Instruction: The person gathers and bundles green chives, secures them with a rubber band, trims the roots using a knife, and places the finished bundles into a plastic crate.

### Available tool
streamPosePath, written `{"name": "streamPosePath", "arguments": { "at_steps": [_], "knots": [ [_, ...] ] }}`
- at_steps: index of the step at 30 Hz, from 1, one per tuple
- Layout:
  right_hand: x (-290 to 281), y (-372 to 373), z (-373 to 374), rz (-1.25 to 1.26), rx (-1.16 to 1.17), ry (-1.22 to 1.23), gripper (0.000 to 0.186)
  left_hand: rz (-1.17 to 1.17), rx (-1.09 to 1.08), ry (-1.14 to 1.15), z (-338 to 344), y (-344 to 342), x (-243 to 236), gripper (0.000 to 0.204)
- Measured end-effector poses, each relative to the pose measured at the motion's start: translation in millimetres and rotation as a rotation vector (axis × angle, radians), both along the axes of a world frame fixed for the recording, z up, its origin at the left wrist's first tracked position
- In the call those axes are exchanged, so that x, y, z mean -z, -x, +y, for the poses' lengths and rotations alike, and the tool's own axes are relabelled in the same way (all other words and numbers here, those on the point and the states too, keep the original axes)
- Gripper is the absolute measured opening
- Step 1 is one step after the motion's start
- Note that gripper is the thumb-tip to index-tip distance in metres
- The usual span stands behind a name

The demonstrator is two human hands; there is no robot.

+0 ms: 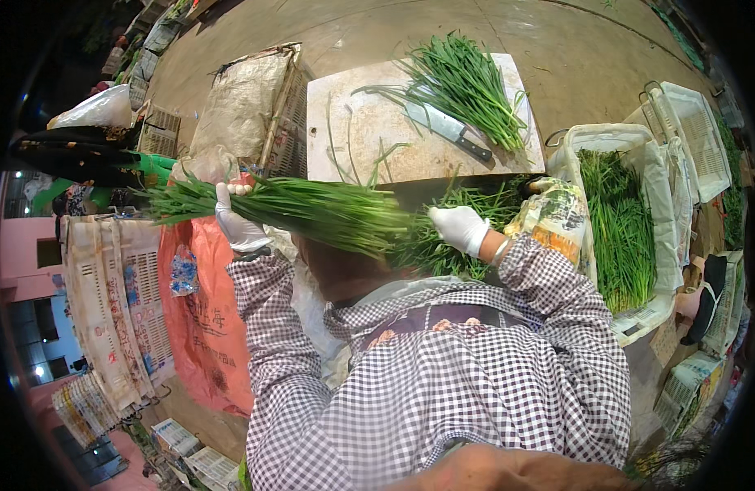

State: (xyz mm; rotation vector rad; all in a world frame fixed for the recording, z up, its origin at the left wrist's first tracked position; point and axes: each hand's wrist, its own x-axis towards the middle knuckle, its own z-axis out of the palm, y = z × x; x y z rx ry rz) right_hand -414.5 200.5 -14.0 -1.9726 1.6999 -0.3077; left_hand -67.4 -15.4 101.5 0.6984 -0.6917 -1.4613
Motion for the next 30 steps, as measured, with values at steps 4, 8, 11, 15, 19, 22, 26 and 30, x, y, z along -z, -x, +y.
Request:
{"name": "streamPosePath", "arguments": {
  "at_steps": [4, 8, 11, 15, 19, 22, 26, 30],
  "knots": [
    [38.0, 38.4, 18.8, 0.23, 0.004, -0.382, 0.021, 0.067, -0.112, -0.043, -4.6, -12.8, 8.6, 0.027],
    [12.8, 38.6, 19.3, 0.356, -0.119, -0.256, 0.026, 0.099, -0.001, 0.03, 0.9, -26.3, 8.0, 0.028],
    [-43.1, 16.4, -11.8, 0.272, -0.114, -0.05, 0.02, 0.178, 0.066, 0.059, 1.4, -33.5, 11.5, 0.026],
    [-78.2, -16.5, -46.5, -0.48, -0.077, 0.343, 0.019, 0.329, 0.176, 0.072, -9.5, -48.8, 29.0, 0.025],
    [-74.6, -45.3, -68.9, -0.297, -0.264, 0.447, 0.054, 0.533, 0.159, 0.048, -4.1, -47.1, 26.5, 0.021],
    [-67.9, -58.5, -74.9, -0.259, -0.362, 0.508, 0.061, 0.509, 0.218, 0.049, 3.9, -41.7, 22.5, 0.022],
    [-60.3, -77.3, -73.6, -0.049, -0.421, 0.499, 0.034, 0.386, 0.157, 0.076, 5.7, -56.2, 30.2, 0.022],
    [-53.1, -78.7, -70.5, -0.017, -0.35, 0.426, 0.015, 0.381, 0.238, 0.113, 10.3, -45.8, 27.7, 0.019]
  ]
}}
